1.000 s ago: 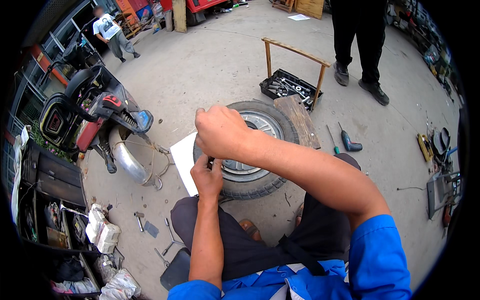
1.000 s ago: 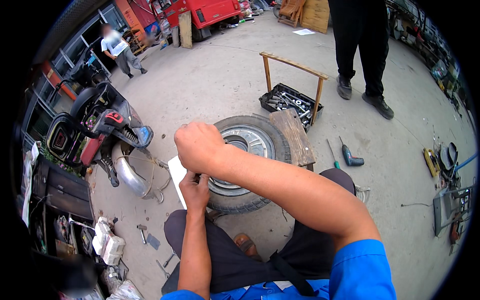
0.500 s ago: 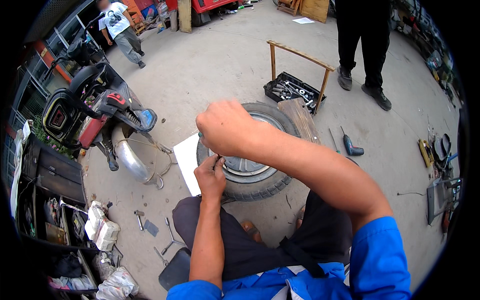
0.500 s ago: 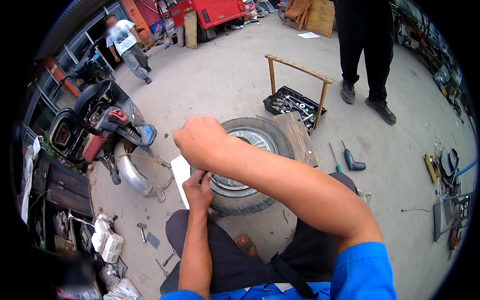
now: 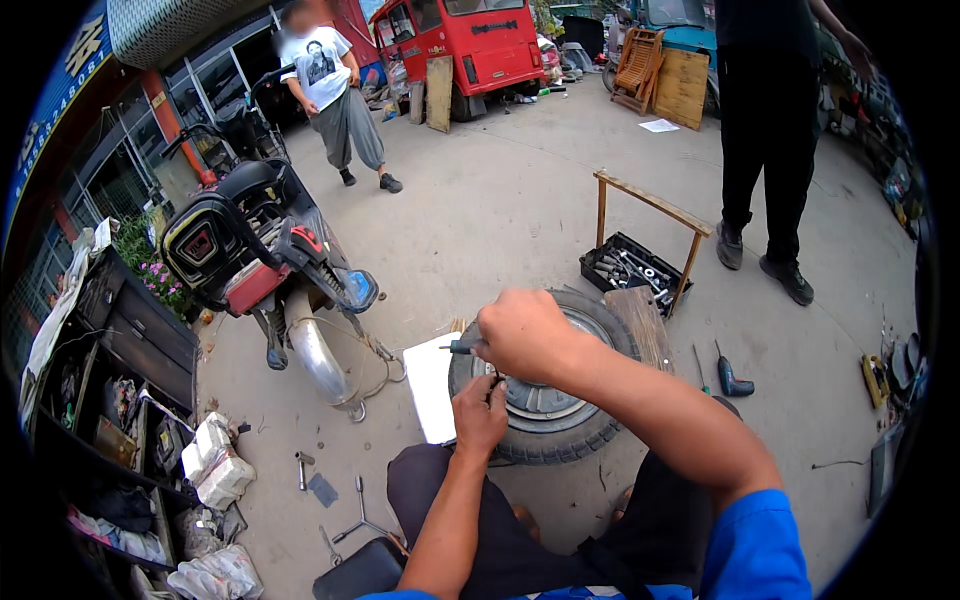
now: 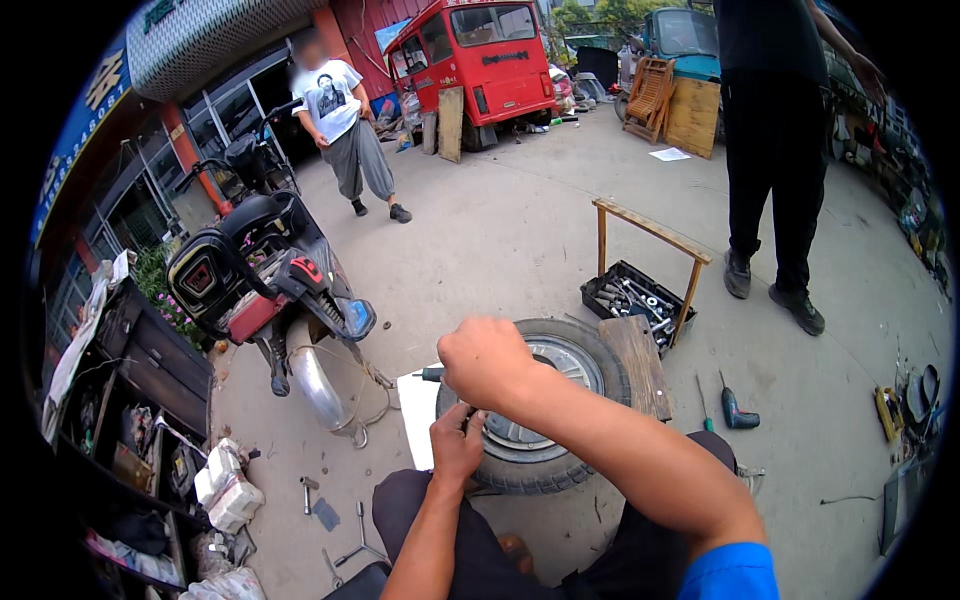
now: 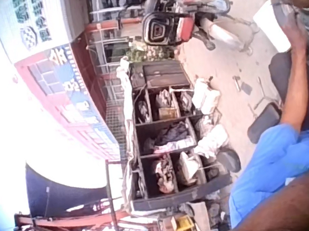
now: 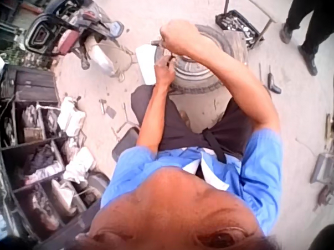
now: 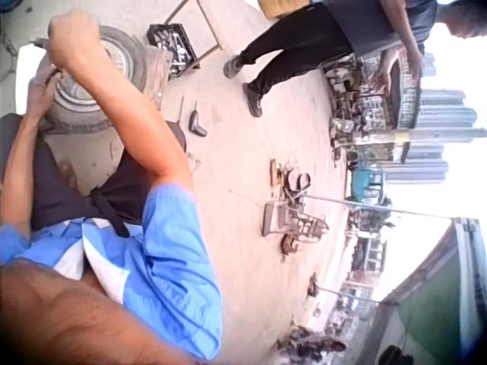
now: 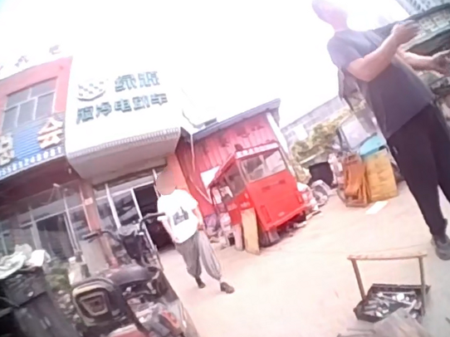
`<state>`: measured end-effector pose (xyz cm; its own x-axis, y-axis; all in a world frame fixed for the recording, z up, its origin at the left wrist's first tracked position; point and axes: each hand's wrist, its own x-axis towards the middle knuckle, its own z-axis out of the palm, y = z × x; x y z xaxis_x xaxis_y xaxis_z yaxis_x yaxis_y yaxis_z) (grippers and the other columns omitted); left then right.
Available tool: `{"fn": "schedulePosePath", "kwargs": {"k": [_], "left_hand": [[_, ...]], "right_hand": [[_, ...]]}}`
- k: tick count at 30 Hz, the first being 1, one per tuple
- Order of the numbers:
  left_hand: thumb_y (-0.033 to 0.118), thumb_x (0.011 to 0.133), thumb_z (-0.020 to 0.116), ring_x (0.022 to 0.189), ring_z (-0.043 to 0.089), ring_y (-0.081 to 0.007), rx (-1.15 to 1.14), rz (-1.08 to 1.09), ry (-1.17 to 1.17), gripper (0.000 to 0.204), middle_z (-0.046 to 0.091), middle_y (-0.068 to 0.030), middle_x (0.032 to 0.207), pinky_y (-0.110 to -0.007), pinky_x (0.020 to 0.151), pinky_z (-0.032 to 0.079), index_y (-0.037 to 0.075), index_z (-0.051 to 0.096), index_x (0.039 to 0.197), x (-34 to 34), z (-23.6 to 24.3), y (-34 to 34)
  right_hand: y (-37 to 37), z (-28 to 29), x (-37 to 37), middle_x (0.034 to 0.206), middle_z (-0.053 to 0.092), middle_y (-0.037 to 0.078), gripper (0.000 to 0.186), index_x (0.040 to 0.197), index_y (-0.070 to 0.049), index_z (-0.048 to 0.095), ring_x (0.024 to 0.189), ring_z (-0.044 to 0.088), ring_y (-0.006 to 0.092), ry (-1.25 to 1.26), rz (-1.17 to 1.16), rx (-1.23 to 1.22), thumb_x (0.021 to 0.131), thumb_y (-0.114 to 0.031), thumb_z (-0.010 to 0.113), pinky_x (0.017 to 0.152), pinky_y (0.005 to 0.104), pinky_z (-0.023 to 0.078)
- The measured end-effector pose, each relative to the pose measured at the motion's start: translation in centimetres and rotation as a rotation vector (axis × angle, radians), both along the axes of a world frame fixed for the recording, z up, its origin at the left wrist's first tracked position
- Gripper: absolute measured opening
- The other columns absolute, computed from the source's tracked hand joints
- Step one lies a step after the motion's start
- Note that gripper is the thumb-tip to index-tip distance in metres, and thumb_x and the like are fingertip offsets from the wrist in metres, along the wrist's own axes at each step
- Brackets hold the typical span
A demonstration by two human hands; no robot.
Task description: The person sits on the ground and uses a screwdriver to work on the central hub of a tire mounted on a wooden stand. They repeatedly insert and twist the tool into the hub area while another person stands nearby.
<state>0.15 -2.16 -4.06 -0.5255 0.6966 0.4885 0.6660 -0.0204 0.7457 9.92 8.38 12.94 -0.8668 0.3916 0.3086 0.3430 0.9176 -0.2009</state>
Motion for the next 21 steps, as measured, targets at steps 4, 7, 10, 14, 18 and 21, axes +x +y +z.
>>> {"fn": "schedulePosePath", "kwargs": {"k": [4,7,10,14,18,21], "left_hand": [[0.003,0.083,0.075,0.063,0.065,-0.0277,-0.001,0.076,-0.031,0.012,0.068,-0.0157,0.079,-0.037,0.060,0.050,-0.002,0.071,0.094,0.9,1.7,0.0],[0.002,0.080,0.076,0.062,0.064,-0.0294,0.116,0.067,-0.015,0.012,0.067,-0.0161,0.077,-0.037,0.060,0.050,-0.002,0.071,0.090,0.3,0.4,0.1],[0.002,0.080,0.076,0.065,0.065,-0.0323,0.134,0.055,-0.004,0.011,0.067,-0.0177,0.077,-0.037,0.060,0.050,-0.003,0.071,0.089,-0.1,0.0,0.2],[0.001,0.084,0.071,0.066,0.067,-0.0300,0.143,0.005,0.018,0.008,0.069,-0.0177,0.075,-0.036,0.062,0.051,-0.004,0.071,0.090,-0.2,-0.2,0.4],[0.001,0.091,0.065,0.072,0.072,-0.0200,0.101,-0.005,0.036,0.010,0.073,-0.0153,0.078,-0.031,0.067,0.053,-0.004,0.072,0.094,-0.3,-0.5,0.2],[0.000,0.091,0.063,0.075,0.073,-0.0261,0.083,-0.037,-0.012,0.011,0.073,-0.0177,0.081,-0.034,0.068,0.054,-0.005,0.071,0.097,-0.4,-0.8,0.5]], "right_hand": [[-0.2,-1.0,-0.6,0.067,0.066,0.021,0.022,0.068,0.000,0.070,0.067,0.068,0.0404,0.087,-0.053,0.033,0.074,-0.021,0.070,0.063,0.0474,0.056],[-0.5,-0.8,-0.8,0.067,0.066,0.022,0.022,0.067,-0.001,0.070,0.067,0.068,0.0411,0.091,-0.059,0.004,0.075,-0.021,0.069,0.065,0.0490,0.056],[-0.1,0.3,-0.2,0.068,0.067,0.021,0.020,0.075,-0.001,0.073,0.070,0.068,0.0421,0.119,-0.101,-0.017,0.077,-0.020,0.069,0.067,0.0495,0.056],[1.5,1.3,0.8,0.086,0.071,0.020,0.020,0.095,-0.002,0.076,0.086,0.069,0.0398,0.161,0.123,-0.122,0.078,-0.010,0.069,0.078,0.0464,0.056],[2.4,1.0,1.4,0.099,0.070,0.018,0.031,0.107,-0.004,0.076,0.102,0.067,0.0353,0.023,0.298,-0.201,0.077,-0.005,0.070,0.090,0.0419,0.054],[2.6,0.6,1.3,0.109,0.070,0.017,0.033,0.110,-0.006,0.076,0.101,0.067,0.0348,-0.103,0.317,-0.232,0.079,-0.013,0.075,0.086,0.0422,0.054]]}}
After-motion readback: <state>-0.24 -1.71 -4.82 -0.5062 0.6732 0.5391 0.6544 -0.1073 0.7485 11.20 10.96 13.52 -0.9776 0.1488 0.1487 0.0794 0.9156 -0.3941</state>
